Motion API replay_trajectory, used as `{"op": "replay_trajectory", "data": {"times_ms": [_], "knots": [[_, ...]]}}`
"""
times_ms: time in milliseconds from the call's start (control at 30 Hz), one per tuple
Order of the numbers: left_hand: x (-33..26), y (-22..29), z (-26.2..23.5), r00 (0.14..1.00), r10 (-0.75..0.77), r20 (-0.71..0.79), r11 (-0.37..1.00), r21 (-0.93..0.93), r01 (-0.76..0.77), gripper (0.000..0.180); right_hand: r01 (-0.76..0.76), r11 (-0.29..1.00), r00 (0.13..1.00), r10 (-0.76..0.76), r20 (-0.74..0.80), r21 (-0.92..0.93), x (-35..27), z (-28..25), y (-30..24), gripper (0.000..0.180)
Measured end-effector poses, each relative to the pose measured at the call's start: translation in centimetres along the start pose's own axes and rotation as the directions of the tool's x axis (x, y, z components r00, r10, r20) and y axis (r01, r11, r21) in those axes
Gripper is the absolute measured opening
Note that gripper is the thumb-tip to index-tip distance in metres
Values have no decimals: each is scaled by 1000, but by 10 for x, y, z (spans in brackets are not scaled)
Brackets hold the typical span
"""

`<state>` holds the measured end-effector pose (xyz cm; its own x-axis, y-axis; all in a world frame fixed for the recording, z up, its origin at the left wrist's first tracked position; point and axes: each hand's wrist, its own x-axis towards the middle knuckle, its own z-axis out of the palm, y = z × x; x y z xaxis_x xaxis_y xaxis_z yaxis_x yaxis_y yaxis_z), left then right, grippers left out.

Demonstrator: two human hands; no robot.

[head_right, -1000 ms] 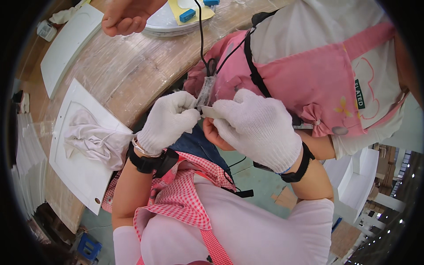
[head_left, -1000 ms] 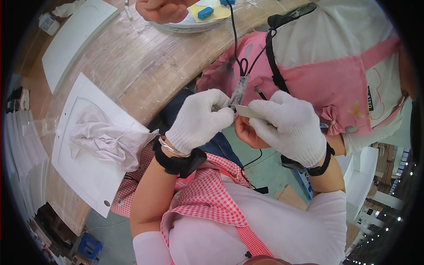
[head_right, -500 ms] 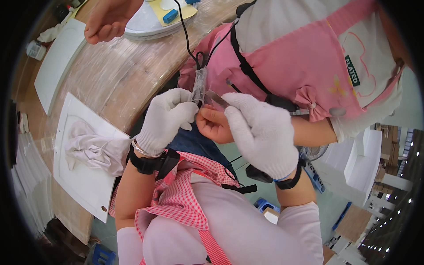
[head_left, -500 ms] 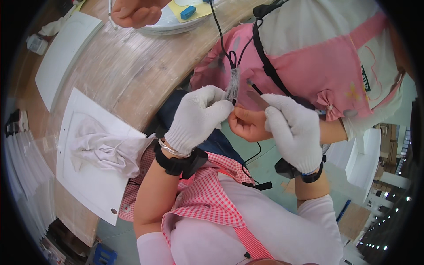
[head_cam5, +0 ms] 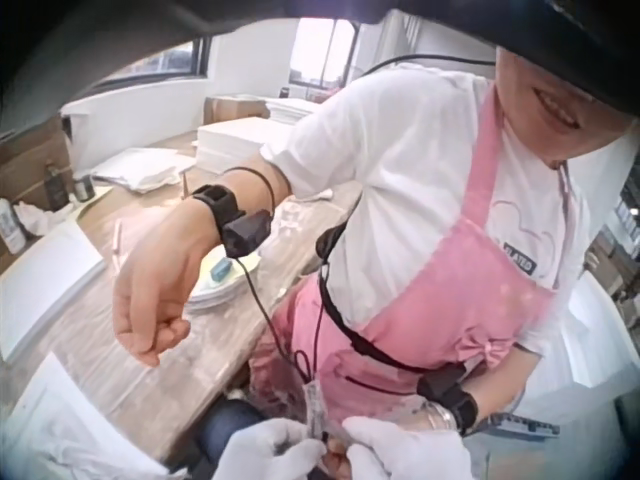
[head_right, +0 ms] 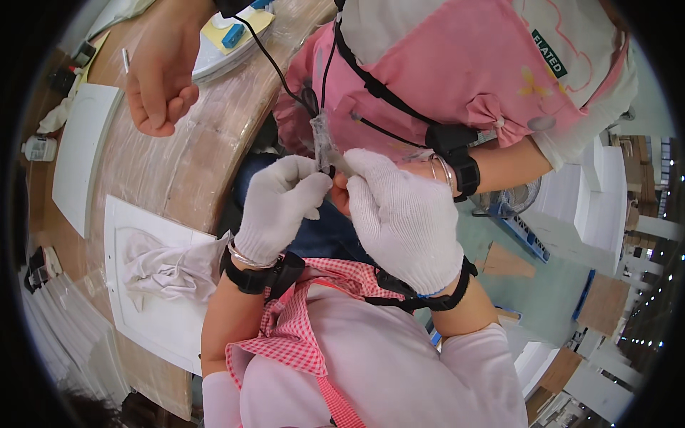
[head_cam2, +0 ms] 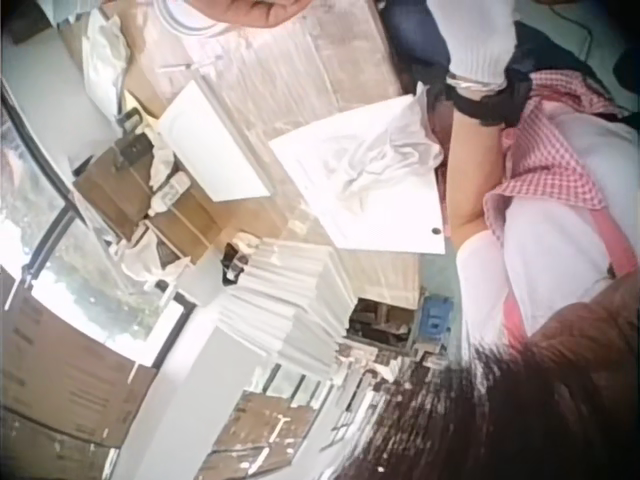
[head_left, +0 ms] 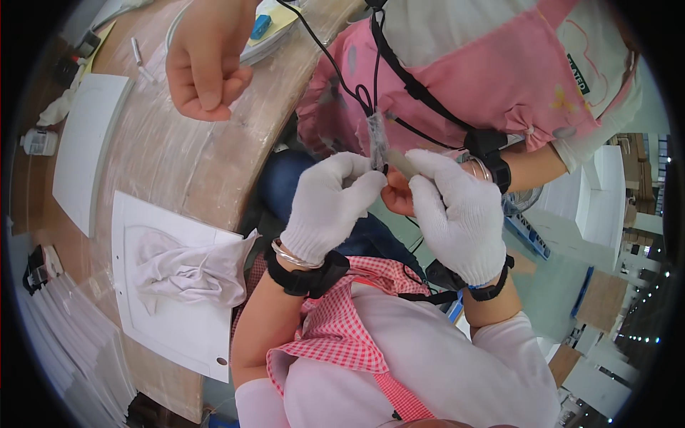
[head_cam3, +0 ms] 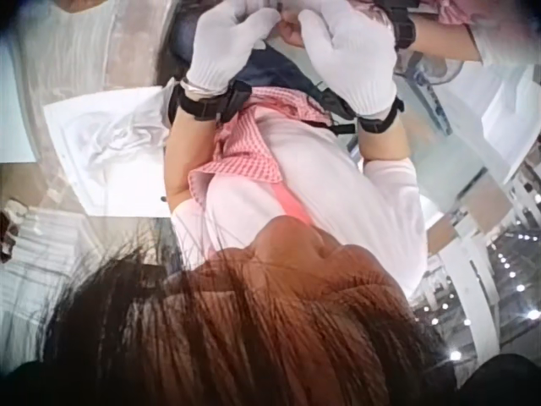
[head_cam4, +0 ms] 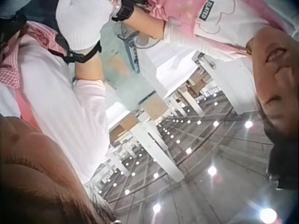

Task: Wiping a white cabinet door panel with a cloth and cleaning solution.

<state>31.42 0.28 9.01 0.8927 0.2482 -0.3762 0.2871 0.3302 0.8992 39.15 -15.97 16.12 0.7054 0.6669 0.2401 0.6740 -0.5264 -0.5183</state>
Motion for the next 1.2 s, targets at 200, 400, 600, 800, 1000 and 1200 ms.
{"op": "replay_trajectory", "data": {"times_ms": [200, 400, 600, 800, 1000, 1200], "knots": [[-2, -4, 4, 1000, 25, -14, 997, 72, -24, 23, 37, 990, 999, -33, 30, -137, -1, 1, 1, 18], [-1, -10, 8, 987, 145, -75, 961, 247, -122, 27, 35, 984, 998, -26, 52, -177, 1, -2, -5, 11], [-1, -14, 9, 978, 192, -84, 950, 266, -163, 30, 46, 977, 995, -27, 92, -209, 1, -4, -6, 8], [-3, -11, 8, 976, 201, -80, 940, 295, -169, 31, 2, 984, 996, 13, 88, -178, -1, -6, -7, 8], [-5, -5, 9, 984, 152, -90, 959, 254, -125, 32, 5, 987, 998, 5, 60, -159, 0, -5, -5, 8], [-6, -6, 13, 964, 221, -146, 949, 261, -178, 27, 31, 996, 1000, -30, 6, -85, -3, -11, 0, 16]]}}
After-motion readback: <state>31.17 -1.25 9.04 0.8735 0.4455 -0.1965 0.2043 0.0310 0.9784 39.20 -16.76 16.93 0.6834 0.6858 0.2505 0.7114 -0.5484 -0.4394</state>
